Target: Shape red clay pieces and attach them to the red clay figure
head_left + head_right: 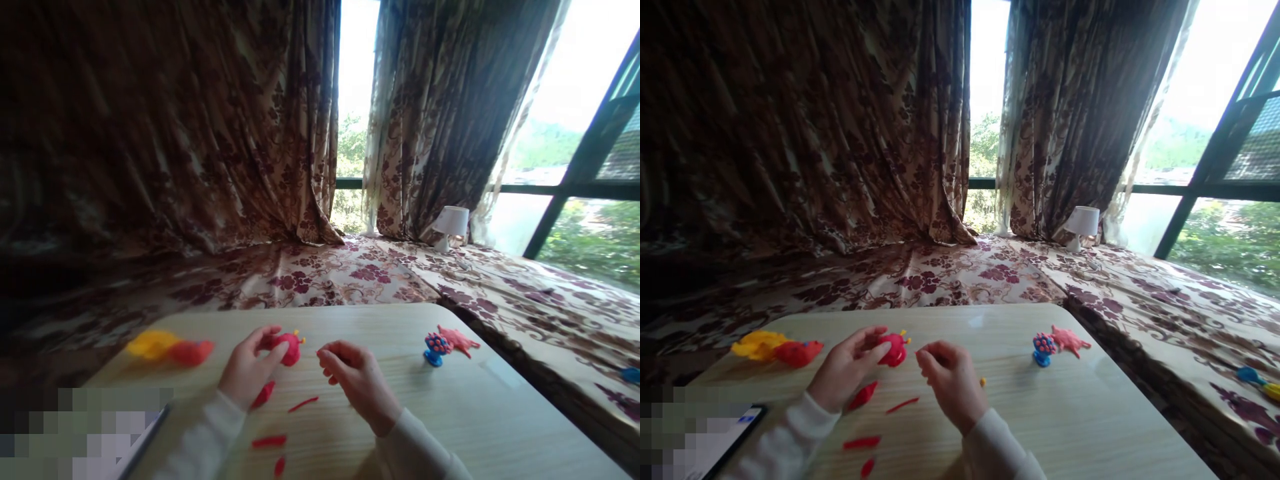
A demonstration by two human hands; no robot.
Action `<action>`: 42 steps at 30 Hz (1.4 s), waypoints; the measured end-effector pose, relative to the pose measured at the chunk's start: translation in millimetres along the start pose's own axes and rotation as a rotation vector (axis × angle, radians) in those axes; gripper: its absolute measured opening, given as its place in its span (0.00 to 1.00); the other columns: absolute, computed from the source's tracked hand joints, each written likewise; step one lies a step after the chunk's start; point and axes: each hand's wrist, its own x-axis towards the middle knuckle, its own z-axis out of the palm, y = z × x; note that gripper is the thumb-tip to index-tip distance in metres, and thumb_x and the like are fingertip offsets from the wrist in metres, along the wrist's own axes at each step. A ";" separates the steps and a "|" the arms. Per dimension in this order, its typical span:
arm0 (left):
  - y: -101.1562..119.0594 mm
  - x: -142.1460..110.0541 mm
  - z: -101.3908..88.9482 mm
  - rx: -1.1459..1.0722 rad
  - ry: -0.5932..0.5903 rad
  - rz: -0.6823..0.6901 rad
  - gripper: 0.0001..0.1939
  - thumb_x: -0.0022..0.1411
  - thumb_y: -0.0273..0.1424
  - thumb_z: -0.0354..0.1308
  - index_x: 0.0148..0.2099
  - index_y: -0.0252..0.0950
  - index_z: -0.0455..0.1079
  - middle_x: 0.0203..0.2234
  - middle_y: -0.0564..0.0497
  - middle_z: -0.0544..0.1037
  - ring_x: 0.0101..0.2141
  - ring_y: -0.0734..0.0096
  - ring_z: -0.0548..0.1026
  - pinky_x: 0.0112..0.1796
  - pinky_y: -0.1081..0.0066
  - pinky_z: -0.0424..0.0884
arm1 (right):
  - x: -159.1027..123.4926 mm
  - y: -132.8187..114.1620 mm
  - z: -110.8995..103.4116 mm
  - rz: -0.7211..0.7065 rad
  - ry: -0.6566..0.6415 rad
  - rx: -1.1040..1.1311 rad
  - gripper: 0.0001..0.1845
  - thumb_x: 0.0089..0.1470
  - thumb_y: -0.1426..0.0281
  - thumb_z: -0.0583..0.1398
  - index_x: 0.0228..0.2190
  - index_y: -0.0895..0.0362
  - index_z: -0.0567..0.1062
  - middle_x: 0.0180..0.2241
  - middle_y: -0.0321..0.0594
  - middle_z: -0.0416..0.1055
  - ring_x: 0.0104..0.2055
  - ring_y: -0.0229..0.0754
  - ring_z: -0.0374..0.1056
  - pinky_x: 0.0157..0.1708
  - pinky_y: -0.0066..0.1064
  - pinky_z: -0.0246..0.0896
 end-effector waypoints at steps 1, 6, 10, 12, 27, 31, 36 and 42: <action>2.7 -3.4 0.5 -0.009 -0.020 0.007 0.26 0.43 0.41 0.61 0.43 0.31 0.68 0.34 0.43 0.78 0.37 0.60 0.76 0.40 0.63 0.70 | -0.5 -0.6 1.2 0.010 -0.005 0.013 0.12 0.46 0.63 0.60 0.23 0.60 0.73 0.18 0.33 0.65 0.22 0.33 0.60 0.22 0.24 0.57; 9.1 -14.9 4.8 -0.071 -0.097 0.065 0.28 0.47 0.42 0.60 0.48 0.31 0.65 0.38 0.41 0.77 0.40 0.57 0.75 0.42 0.59 0.70 | -2.8 -3.0 6.5 0.058 -0.028 0.075 0.13 0.44 0.62 0.61 0.23 0.61 0.74 0.19 0.34 0.67 0.23 0.33 0.63 0.22 0.24 0.59; 9.1 -17.4 6.6 -0.066 -0.123 0.086 0.27 0.49 0.43 0.59 0.49 0.32 0.64 0.39 0.41 0.77 0.41 0.57 0.74 0.45 0.57 0.68 | -3.5 -3.8 7.2 0.076 -0.037 0.097 0.14 0.44 0.62 0.62 0.23 0.62 0.74 0.19 0.35 0.68 0.23 0.32 0.63 0.22 0.24 0.59; 10.0 -17.6 6.7 -0.063 -0.119 0.080 0.28 0.49 0.43 0.59 0.49 0.32 0.64 0.40 0.41 0.76 0.42 0.57 0.74 0.46 0.57 0.67 | -3.4 -4.0 7.1 0.080 -0.040 0.106 0.14 0.44 0.61 0.62 0.23 0.62 0.75 0.19 0.35 0.68 0.23 0.32 0.63 0.23 0.23 0.60; 12.5 -21.0 7.7 -0.059 -0.104 0.122 0.24 0.50 0.40 0.60 0.47 0.34 0.66 0.39 0.44 0.77 0.40 0.60 0.74 0.45 0.58 0.67 | -3.4 -0.2 9.1 0.075 -0.014 0.131 0.16 0.43 0.59 0.63 0.23 0.61 0.76 0.19 0.35 0.68 0.22 0.32 0.63 0.22 0.23 0.60; 14.2 -21.7 7.9 -0.074 -0.103 0.112 0.24 0.48 0.39 0.61 0.47 0.34 0.67 0.38 0.45 0.77 0.40 0.60 0.74 0.45 0.59 0.68 | -3.3 -1.6 8.8 0.090 -0.021 0.144 0.18 0.42 0.57 0.63 0.22 0.61 0.75 0.19 0.35 0.68 0.22 0.32 0.63 0.22 0.23 0.60; 17.1 -23.8 8.7 -0.069 -0.086 0.114 0.24 0.47 0.39 0.61 0.46 0.34 0.67 0.38 0.45 0.77 0.40 0.60 0.74 0.45 0.60 0.68 | -3.3 -4.4 8.3 0.113 -0.026 0.166 0.19 0.40 0.56 0.64 0.22 0.62 0.76 0.19 0.35 0.68 0.23 0.33 0.63 0.22 0.24 0.61; 20.4 -25.4 10.5 -0.039 -0.074 0.142 0.21 0.47 0.37 0.60 0.45 0.35 0.68 0.36 0.46 0.78 0.39 0.61 0.74 0.46 0.59 0.67 | -3.1 -1.6 8.8 0.147 -0.020 0.216 0.19 0.40 0.56 0.64 0.23 0.62 0.75 0.19 0.35 0.67 0.23 0.33 0.63 0.21 0.23 0.61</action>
